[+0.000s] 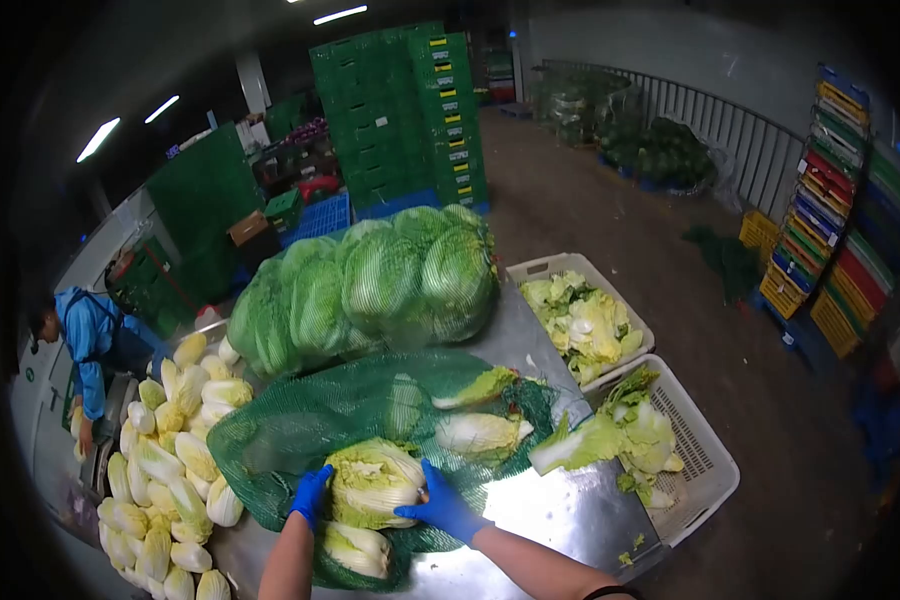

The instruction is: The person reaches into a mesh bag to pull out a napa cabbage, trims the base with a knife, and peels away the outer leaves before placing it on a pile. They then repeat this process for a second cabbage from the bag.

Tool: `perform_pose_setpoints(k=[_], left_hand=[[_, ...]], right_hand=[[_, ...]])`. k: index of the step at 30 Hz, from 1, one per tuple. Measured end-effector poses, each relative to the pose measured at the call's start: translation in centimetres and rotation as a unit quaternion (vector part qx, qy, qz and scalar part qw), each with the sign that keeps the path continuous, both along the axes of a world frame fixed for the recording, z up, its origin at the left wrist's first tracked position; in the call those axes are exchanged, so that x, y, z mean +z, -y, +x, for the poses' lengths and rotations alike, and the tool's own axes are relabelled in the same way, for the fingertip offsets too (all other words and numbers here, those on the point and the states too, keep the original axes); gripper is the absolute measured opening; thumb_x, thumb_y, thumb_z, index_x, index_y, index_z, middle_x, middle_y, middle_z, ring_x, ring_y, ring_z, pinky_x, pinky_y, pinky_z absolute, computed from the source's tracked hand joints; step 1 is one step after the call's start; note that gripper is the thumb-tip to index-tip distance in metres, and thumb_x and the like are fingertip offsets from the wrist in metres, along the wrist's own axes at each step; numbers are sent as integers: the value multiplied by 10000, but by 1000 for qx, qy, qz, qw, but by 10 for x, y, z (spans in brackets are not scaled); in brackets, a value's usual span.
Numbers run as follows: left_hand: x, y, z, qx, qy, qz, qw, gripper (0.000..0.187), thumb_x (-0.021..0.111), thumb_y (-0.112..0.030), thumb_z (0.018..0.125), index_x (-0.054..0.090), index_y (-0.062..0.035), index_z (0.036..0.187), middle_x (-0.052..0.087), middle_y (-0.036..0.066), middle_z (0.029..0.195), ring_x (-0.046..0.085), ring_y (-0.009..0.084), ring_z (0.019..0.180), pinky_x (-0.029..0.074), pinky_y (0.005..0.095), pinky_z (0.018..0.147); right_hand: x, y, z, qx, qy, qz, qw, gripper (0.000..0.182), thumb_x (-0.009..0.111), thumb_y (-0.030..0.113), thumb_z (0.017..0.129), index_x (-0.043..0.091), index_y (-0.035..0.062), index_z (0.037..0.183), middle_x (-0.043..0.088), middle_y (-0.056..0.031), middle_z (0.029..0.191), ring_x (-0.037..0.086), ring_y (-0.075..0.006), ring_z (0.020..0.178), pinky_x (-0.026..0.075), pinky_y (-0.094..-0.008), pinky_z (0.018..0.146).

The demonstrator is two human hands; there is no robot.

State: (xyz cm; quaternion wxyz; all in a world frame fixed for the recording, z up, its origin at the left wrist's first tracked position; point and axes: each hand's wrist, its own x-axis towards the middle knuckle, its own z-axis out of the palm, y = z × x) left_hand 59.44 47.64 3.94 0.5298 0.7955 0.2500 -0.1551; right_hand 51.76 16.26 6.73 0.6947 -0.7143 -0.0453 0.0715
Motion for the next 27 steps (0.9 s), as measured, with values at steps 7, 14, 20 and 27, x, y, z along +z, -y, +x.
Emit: perform_pose_setpoints(k=[7, 14, 20, 27], left_hand=[[68, 70, -17, 111, 82, -172, 975, 581, 685, -347, 800, 533, 39, 1207, 617, 155, 1064, 602, 242, 909, 476, 364, 815], [170, 103, -70, -64, 286, 52, 955, 640, 682, -336, 828, 450, -9, 1328, 616, 186, 1131, 581, 217, 1045, 438, 337, 917], [224, 163, -152, -192, 85, 15, 978, 835, 755, -305, 735, 342, -95, 1430, 649, 183, 1024, 634, 244, 915, 465, 369, 902], [138, 302, -183, -432, 318, 307, 786, 977, 763, -524, 647, 359, -45, 1398, 366, 245, 1401, 335, 401, 1303, 273, 535, 1041]], right_hand=[[-11, 17, 12, 90, -90, 8, 992, 1149, 856, 185, 645, 79, 26, 1477, 274, -168, 1475, 308, -251, 1343, 287, -371, 1099], [27, 78, -26, 38, 6, 219, 975, 1095, 849, 117, 657, 125, 27, 1473, 270, -136, 1473, 257, -223, 1353, 252, -384, 1116], [80, 198, -79, 8, -360, 116, 926, 496, 601, 555, 833, 596, 82, 983, 537, -12, 658, 447, -82, 444, 327, -223, 376], [32, 245, -118, -89, -497, -8, 863, 627, 536, 701, 792, 586, 77, 822, 476, -26, 528, 389, -95, 386, 291, -247, 340]])
